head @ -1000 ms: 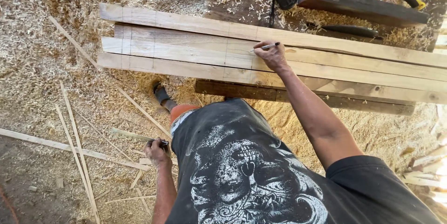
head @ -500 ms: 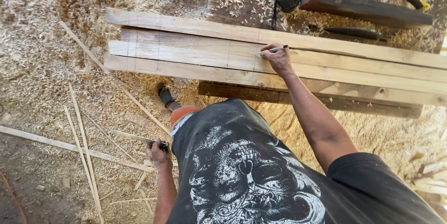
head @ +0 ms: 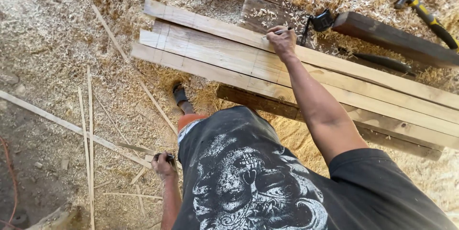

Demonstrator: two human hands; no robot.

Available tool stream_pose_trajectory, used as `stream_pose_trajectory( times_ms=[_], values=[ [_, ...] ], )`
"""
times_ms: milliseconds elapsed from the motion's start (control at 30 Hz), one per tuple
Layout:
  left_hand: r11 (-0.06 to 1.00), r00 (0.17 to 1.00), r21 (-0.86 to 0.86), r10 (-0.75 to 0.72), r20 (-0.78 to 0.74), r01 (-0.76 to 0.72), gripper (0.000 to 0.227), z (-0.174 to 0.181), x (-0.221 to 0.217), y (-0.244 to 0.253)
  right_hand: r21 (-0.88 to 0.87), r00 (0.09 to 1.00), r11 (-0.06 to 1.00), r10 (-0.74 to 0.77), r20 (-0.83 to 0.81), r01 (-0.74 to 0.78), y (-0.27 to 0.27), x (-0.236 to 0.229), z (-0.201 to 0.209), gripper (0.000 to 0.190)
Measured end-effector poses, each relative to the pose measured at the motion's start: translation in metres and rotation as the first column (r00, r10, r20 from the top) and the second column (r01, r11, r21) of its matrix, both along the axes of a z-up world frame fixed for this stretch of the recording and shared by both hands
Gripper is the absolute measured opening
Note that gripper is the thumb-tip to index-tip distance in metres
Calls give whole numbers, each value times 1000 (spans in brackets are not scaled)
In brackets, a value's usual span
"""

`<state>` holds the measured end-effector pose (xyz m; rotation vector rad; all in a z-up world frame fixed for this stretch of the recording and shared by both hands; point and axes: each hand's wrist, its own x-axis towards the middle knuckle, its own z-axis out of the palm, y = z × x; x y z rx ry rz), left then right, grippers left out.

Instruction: Marking wooden planks using a square, pencil, and tape measure to prepare for construction.

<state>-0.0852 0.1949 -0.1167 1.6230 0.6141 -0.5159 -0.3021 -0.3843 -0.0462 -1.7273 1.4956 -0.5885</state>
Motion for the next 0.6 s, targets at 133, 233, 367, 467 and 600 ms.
stream_pose_trajectory(
  times_ms=[133, 233, 367, 467, 600],
  values=[
    [993, 999, 117, -7, -48, 13, 38, 6, -9, 6, 24, 999, 999, -29, 16, 28, 3, -19, 5, 18],
    [987, 994, 157, -10, -109, 27, 37, 5, -13, 5, 17, 996, 996, -84, 22, 84, 6, -45, 13, 15],
    [977, 986, 139, -152, -72, 161, 35, -1, -9, 0, 60, 988, 990, -133, 81, 128, 7, -73, 14, 13],
    [971, 978, 117, -205, -45, 209, 37, 15, -1, -18, 63, 982, 986, -161, 95, 156, 8, -86, 16, 12],
    [967, 968, 81, -246, 44, 241, 43, 11, 13, -29, 38, 981, 982, -185, 66, 183, 8, -94, 20, 12]
  ],
)
